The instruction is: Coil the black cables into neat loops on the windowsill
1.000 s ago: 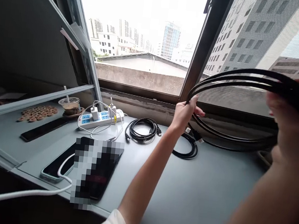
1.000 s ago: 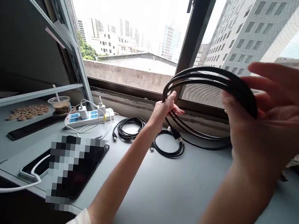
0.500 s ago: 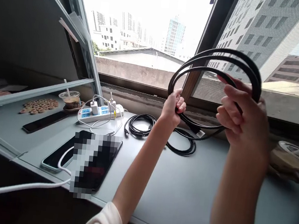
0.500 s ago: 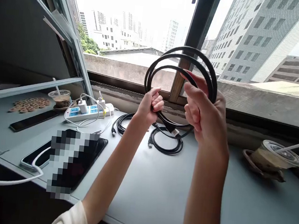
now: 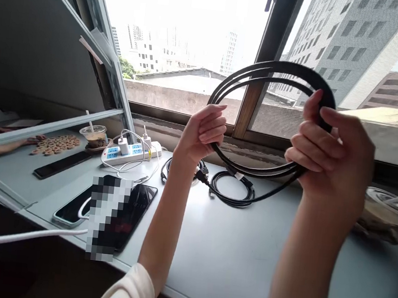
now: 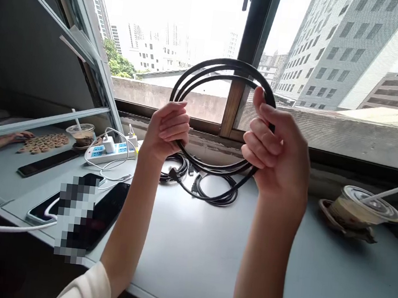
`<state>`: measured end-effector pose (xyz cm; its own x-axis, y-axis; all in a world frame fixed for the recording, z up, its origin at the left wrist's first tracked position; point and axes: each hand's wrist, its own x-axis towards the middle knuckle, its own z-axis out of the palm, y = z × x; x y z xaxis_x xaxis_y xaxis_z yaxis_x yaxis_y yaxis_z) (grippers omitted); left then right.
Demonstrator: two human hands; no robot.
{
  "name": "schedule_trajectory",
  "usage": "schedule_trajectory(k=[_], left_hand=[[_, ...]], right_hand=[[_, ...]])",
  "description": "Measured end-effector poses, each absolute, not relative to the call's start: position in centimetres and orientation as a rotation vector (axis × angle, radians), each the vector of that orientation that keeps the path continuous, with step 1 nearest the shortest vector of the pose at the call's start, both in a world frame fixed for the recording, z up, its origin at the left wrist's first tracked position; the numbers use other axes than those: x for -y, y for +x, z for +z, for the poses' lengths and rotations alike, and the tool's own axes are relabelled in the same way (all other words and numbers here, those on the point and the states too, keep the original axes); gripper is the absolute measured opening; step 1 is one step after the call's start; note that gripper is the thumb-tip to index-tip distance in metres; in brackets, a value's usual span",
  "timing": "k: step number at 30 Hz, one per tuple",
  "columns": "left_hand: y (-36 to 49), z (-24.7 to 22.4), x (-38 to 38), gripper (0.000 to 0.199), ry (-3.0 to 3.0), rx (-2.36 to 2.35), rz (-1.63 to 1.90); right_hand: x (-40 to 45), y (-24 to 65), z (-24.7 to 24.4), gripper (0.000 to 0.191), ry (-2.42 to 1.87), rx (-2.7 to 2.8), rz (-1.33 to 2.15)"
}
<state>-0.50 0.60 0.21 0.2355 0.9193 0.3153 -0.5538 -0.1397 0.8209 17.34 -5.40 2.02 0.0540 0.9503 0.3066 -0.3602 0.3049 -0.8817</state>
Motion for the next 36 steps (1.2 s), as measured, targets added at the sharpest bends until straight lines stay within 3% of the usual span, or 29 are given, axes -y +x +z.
schedule_trajectory(k=[4, 10, 20, 26, 32, 36], left_hand=[[-0.9, 0.7, 0.1, 0.046, 1.061, -0.383, 1.358], [-1.6, 2.1, 2.9, 0.048, 1.014, -0.223, 1.383], [-3.7, 2.6, 4.6, 0.049, 1.077, -0.125, 1.39], [-2.7, 3.1, 6.5, 0.05, 1.176, -0.242, 1.609], [0.8, -0.6, 0.3, 0.045, 1.189, -0.556, 1.699], [0.9, -3.4, -3.6, 0.039, 1.488, -0.868, 1.043]], right_hand=[[6.2, 16.8, 1.6, 0.014, -0.633, 1.135, 0.98], [6.0, 16.9, 1.2, 0.017, -0.665, 0.934, 0.902], [4.9, 17.1, 0.4, 0.03, -0.785, 1.271, 0.818], [3.9, 16.4, -0.1, 0.028, -0.888, 1.325, 0.739], [5.1, 15.0, 1.0, 0.009, -0.691, 1.034, 1.061], [5.9, 14.9, 1.4, 0.022, -0.74, 1.041, 1.04]])
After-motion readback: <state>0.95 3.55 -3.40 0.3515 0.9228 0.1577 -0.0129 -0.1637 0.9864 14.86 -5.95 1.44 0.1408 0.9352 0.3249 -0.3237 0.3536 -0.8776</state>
